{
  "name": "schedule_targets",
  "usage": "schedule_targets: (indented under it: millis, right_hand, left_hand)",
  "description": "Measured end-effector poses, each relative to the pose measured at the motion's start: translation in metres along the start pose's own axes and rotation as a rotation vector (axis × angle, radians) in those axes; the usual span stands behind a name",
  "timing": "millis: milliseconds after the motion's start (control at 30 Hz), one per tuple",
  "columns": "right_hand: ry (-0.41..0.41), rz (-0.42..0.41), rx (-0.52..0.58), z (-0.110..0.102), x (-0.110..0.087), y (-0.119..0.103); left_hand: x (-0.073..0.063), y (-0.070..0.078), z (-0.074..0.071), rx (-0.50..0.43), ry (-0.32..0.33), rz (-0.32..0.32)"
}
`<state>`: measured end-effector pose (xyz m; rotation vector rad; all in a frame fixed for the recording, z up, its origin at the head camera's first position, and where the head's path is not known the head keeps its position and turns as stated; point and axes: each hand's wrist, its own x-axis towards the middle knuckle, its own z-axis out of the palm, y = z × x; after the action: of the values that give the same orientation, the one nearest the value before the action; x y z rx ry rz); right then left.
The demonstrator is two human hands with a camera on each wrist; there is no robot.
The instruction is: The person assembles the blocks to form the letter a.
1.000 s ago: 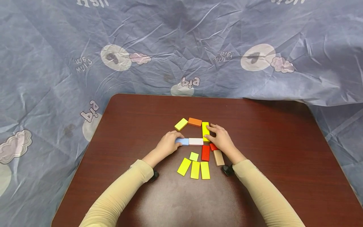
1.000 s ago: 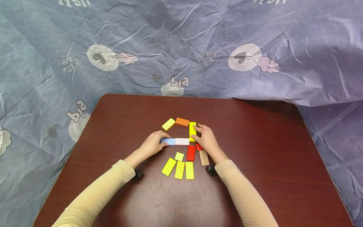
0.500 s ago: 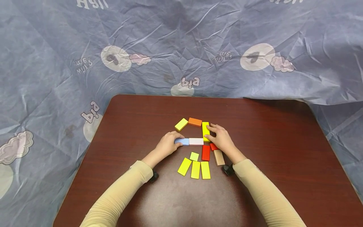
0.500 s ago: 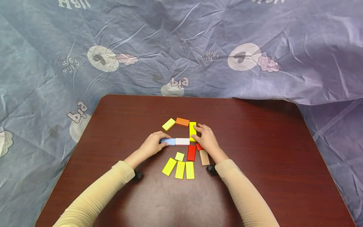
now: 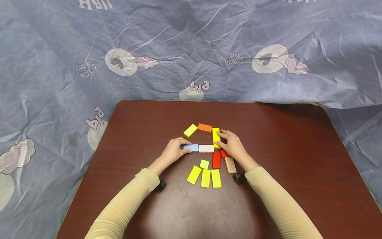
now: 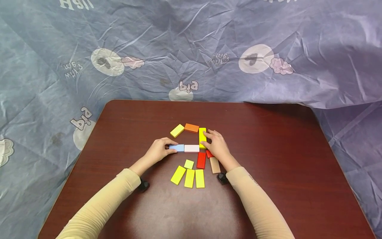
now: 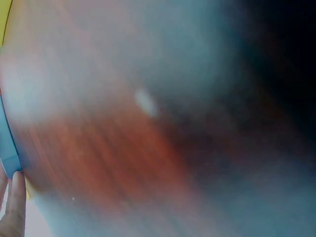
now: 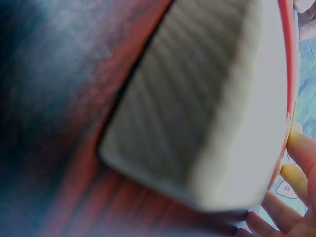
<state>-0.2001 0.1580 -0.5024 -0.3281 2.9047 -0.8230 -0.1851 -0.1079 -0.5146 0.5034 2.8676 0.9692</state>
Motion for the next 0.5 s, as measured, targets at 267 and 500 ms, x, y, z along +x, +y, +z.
schedule_targets:
  millis: [267, 500]
  right_hand:
    - [-0.002, 0.004, -0.007, 0.0, -0.0003, 0.0008]
    - [-0.002, 0.007, -0.001, -0.0009, 0.0005, 0.0005]
  left_hand:
    - [0.0005, 0.0006, 0.0011, 0.003, 0.002, 0.005]
    - [0.001, 0.0009, 0.0005, 0.004, -0.002, 0.004]
